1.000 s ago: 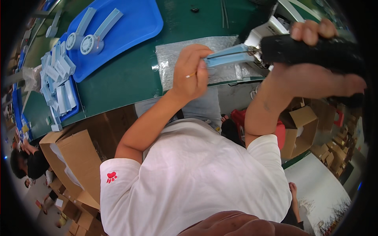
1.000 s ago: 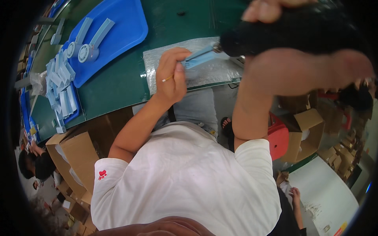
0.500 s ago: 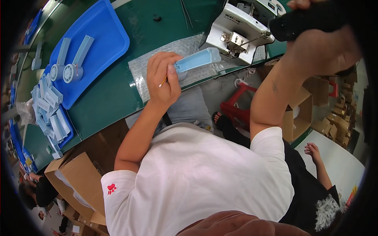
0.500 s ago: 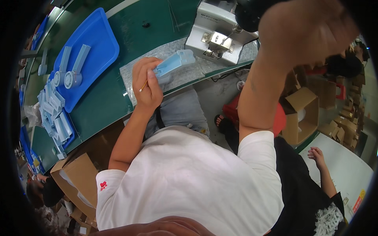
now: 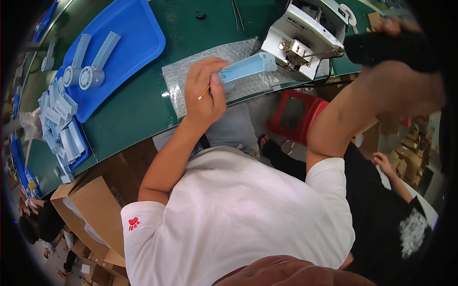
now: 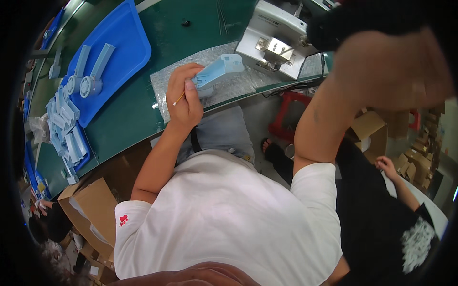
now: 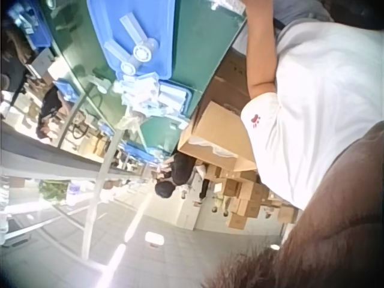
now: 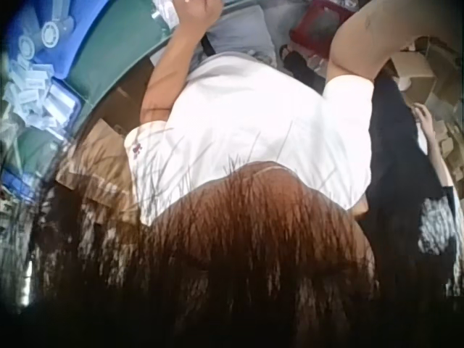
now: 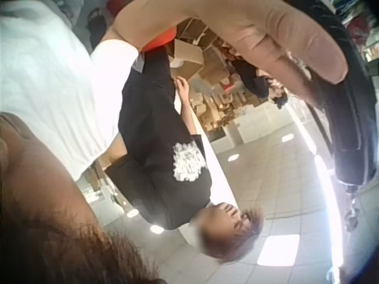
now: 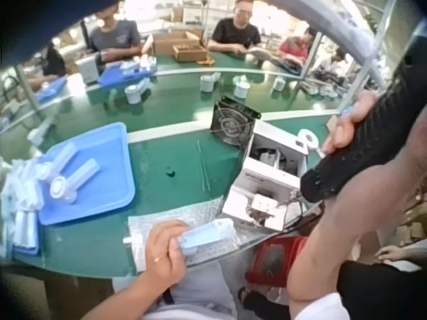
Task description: The person uses a handheld power tool to drive screws into light blue plastic components at a workbench. They repeatedly pick up parts from a blue tray, secure them with the tool, and place the finished items onto the table.
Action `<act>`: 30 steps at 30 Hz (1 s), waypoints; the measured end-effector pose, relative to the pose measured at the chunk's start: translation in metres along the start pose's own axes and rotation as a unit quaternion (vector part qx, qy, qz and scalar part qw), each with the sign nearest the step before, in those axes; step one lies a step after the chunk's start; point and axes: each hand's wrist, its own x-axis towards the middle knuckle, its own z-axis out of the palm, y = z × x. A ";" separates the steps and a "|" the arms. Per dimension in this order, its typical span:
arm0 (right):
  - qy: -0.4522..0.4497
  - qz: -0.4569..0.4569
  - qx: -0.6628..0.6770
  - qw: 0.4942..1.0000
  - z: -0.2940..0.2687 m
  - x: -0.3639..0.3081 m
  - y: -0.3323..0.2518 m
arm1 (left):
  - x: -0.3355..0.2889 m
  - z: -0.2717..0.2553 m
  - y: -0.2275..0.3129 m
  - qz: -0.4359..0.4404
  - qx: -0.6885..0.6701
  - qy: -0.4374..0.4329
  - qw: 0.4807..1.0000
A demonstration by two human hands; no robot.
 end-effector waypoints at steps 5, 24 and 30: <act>-0.099 0.053 0.158 0.981 0.006 -0.005 0.008 | 0.000 0.001 0.001 -0.011 -0.008 -0.003 1.000; 0.041 -0.196 -0.136 0.970 0.074 -0.035 -0.013 | -0.001 0.002 0.000 -0.020 -0.004 0.008 1.000; 0.085 -0.145 -0.114 0.979 0.085 -0.037 -0.029 | 0.000 0.003 0.000 -0.018 -0.002 0.010 1.000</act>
